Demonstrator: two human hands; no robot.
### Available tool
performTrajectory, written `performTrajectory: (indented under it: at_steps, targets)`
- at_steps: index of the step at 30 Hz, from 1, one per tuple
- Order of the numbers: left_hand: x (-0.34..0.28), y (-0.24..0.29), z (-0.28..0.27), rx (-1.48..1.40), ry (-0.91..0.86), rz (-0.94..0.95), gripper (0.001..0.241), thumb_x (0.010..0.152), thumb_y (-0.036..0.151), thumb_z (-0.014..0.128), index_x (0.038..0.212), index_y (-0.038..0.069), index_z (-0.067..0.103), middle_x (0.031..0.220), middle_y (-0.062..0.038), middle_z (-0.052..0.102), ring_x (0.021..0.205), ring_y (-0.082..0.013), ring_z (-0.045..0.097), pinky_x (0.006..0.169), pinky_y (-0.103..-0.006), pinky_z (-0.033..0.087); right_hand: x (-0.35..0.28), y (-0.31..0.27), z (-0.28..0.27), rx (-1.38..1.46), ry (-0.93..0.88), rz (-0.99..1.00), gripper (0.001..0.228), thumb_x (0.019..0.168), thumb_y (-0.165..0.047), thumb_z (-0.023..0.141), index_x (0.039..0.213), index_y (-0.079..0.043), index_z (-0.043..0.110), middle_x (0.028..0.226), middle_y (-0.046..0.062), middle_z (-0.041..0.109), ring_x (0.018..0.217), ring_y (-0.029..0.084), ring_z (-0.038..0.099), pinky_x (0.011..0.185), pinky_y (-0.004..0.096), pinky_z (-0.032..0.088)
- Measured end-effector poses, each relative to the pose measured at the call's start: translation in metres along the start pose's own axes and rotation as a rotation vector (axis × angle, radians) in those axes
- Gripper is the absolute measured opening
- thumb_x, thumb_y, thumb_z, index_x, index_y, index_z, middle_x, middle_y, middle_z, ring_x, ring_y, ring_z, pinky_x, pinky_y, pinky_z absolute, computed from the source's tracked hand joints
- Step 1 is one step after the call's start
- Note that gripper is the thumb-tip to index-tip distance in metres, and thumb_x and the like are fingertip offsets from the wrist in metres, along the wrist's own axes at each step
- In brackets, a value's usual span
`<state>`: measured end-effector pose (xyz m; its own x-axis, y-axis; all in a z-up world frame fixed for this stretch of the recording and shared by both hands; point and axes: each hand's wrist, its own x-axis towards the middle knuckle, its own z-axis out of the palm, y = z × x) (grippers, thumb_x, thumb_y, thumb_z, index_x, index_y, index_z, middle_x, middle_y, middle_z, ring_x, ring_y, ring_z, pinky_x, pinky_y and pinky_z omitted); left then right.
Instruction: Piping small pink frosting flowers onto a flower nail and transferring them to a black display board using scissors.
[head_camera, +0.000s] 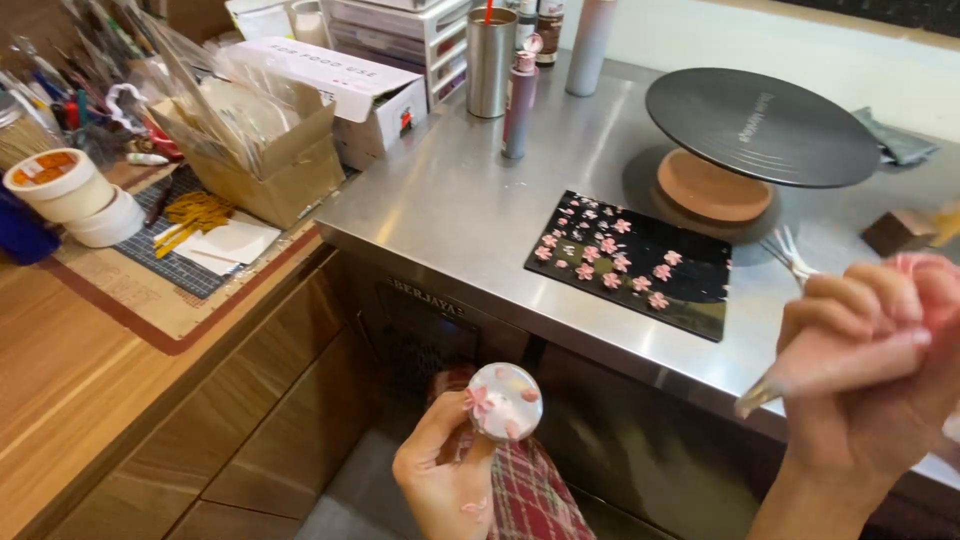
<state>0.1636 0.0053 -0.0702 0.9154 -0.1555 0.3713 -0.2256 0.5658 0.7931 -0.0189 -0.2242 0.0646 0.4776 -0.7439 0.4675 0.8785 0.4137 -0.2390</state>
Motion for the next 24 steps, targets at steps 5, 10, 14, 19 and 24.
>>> performTrajectory:
  at_steps: [5,10,14,19,24]
  targets:
    - [-0.035,0.039,0.058,0.154,-0.322,0.082,0.012,0.090,-0.008,0.091,0.097,0.001,0.086,0.094,-0.008,0.084,0.085,-0.0185,0.079,0.079,-0.0310,0.062,-0.075,-0.022,0.053,-0.306,0.235,-0.007,0.048,0.122,-0.041,0.075,0.078,-0.024,0.068,0.085,-0.015,0.056,0.076,-0.001,0.045,0.072,0.008,0.042]
    - [-0.063,0.077,0.088,0.171,-0.520,0.063,0.011,0.095,-0.002,0.089,0.100,0.008,0.089,0.098,-0.005,0.087,0.088,-0.0185,0.081,0.080,-0.0319,0.066,-0.144,-0.059,0.029,-0.494,0.266,-0.269,0.038,0.130,-0.041,0.067,0.096,-0.024,0.067,0.103,-0.011,0.062,0.098,0.010,0.056,0.101,0.026,0.054]
    - [-0.079,0.078,0.098,0.143,-0.561,0.070,0.009,0.097,0.002,0.090,0.099,0.011,0.091,0.097,-0.003,0.088,0.086,-0.0183,0.078,0.081,-0.0327,0.064,-0.165,-0.060,0.012,-0.614,-0.046,-0.405,0.036,0.144,-0.038,0.056,0.118,-0.023,0.076,0.112,-0.008,0.068,0.102,0.012,0.064,0.098,0.029,0.052]
    - [-0.093,0.058,0.095,0.132,-0.526,0.081,0.006,0.094,0.000,0.091,0.098,0.004,0.087,0.094,-0.007,0.088,0.083,-0.0218,0.079,0.076,-0.0351,0.065,-0.171,-0.070,-0.021,-0.525,-0.074,-0.378,0.036,0.139,-0.041,0.065,0.109,-0.022,0.074,0.112,-0.005,0.065,0.097,0.018,0.058,0.093,0.039,0.048]
    - [-0.095,0.053,0.093,0.190,-0.520,0.063,0.008,0.093,0.007,0.094,0.100,0.006,0.090,0.097,-0.004,0.092,0.086,-0.0208,0.082,0.078,-0.0343,0.068,-0.186,-0.070,-0.056,-0.517,0.041,-0.497,0.032,0.146,-0.052,0.057,0.125,-0.036,0.075,0.130,-0.017,0.056,0.116,0.012,0.047,0.101,0.029,0.045]
